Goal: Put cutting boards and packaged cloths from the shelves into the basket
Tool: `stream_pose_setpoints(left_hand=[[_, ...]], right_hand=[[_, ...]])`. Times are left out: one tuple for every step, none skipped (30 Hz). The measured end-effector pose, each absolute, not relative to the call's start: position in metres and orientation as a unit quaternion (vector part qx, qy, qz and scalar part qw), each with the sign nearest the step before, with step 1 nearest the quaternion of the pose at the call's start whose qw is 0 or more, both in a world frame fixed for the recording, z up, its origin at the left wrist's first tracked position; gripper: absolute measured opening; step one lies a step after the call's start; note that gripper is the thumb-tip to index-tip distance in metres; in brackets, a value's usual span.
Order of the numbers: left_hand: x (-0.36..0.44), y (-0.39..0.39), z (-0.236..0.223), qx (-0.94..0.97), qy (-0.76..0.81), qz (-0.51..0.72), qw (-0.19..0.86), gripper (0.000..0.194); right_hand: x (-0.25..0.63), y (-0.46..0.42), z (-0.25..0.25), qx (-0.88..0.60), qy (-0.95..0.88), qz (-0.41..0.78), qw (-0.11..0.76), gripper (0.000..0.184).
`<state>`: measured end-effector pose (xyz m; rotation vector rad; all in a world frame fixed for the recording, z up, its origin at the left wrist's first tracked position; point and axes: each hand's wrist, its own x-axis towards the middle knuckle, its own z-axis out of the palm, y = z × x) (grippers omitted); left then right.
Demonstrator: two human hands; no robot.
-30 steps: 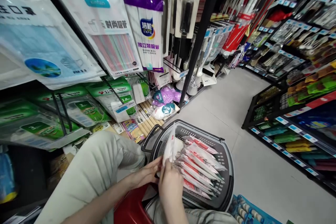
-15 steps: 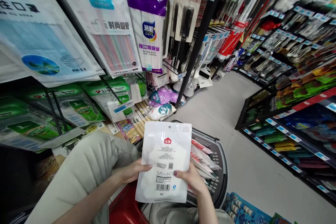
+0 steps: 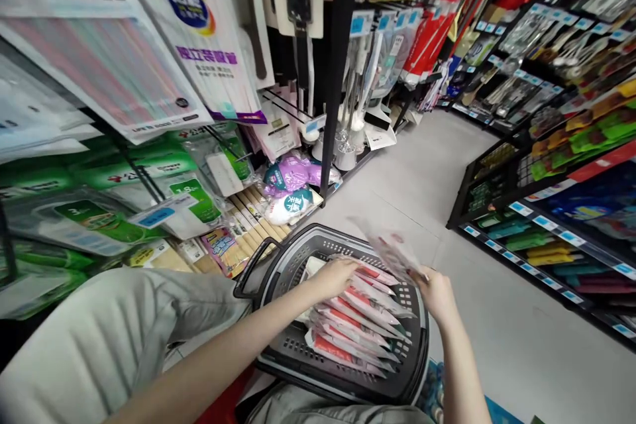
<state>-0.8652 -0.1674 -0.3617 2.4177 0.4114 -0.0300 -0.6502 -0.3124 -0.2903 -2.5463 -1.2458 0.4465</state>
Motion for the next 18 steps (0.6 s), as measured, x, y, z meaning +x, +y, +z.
stream_pose_setpoints(left_hand=[[-0.839, -0.171, -0.371, 0.936, 0.142, -0.035, 0.32, 0.031], [-0.817, -0.176, -0.382, 0.943, 0.13, -0.062, 0.3, 0.029], [-0.8, -0.182, -0.395, 0.947, 0.125, -0.089, 0.283, 0.024], [-0.787, -0.188, -0.408, 0.948, 0.127, -0.115, 0.267, 0.019], [-0.779, -0.195, -0.422, 0.949, 0.13, -0.141, 0.252, 0.016], [-0.775, -0.202, -0.436, 0.948, 0.135, -0.165, 0.238, 0.014], [-0.775, -0.209, -0.45, 0.946, 0.139, -0.187, 0.225, 0.014], [-0.777, -0.216, -0.462, 0.944, 0.14, -0.204, 0.216, 0.013], [-0.781, -0.223, -0.472, 0.944, 0.139, -0.217, 0.208, 0.013], [-0.786, -0.229, -0.481, 0.944, 0.136, -0.224, 0.201, 0.015], [-0.791, -0.235, -0.487, 0.946, 0.133, -0.225, 0.193, 0.017], [-0.797, -0.24, -0.492, 0.949, 0.131, -0.22, 0.186, 0.02], [-0.801, -0.243, -0.496, 0.953, 0.129, -0.211, 0.178, 0.024], [-0.804, -0.246, -0.499, 0.957, 0.126, -0.198, 0.169, 0.026], [-0.807, -0.247, -0.501, 0.962, 0.122, -0.183, 0.162, 0.028], [-0.808, -0.246, -0.503, 0.966, 0.118, -0.169, 0.155, 0.028], [-0.809, -0.244, -0.506, 0.969, 0.115, -0.156, 0.15, 0.028], [-0.81, -0.241, -0.509, 0.971, 0.115, -0.147, 0.146, 0.028]], right_hand=[[-0.647, -0.311, -0.295, -0.866, -0.454, 0.17, 0.118, 0.037], [-0.645, -0.309, -0.299, -0.857, -0.47, 0.185, 0.104, 0.035], [-0.643, -0.308, -0.303, -0.85, -0.48, 0.196, 0.089, 0.033], [-0.641, -0.308, -0.308, -0.846, -0.486, 0.205, 0.075, 0.032], [-0.638, -0.309, -0.314, -0.844, -0.49, 0.211, 0.064, 0.032], [-0.634, -0.31, -0.32, -0.84, -0.495, 0.217, 0.055, 0.031], [-0.631, -0.311, -0.327, -0.835, -0.501, 0.223, 0.048, 0.031], [-0.627, -0.313, -0.335, -0.829, -0.508, 0.23, 0.043, 0.03], [-0.623, -0.315, -0.344, -0.823, -0.515, 0.238, 0.04, 0.029], [-0.62, -0.316, -0.353, -0.816, -0.521, 0.247, 0.04, 0.029], [-0.617, -0.318, -0.362, -0.809, -0.527, 0.257, 0.043, 0.028], [-0.616, -0.319, -0.371, -0.803, -0.53, 0.268, 0.05, 0.028], [-0.615, -0.32, -0.379, -0.797, -0.533, 0.278, 0.058, 0.028], [-0.614, -0.321, -0.387, -0.79, -0.537, 0.288, 0.067, 0.028], [-0.615, -0.322, -0.394, -0.786, -0.538, 0.295, 0.076, 0.028], [-0.615, -0.322, -0.4, -0.782, -0.54, 0.301, 0.086, 0.027], [-0.615, -0.323, -0.406, -0.779, -0.54, 0.305, 0.094, 0.027], [-0.616, -0.323, -0.412, -0.776, -0.54, 0.309, 0.102, 0.027]])
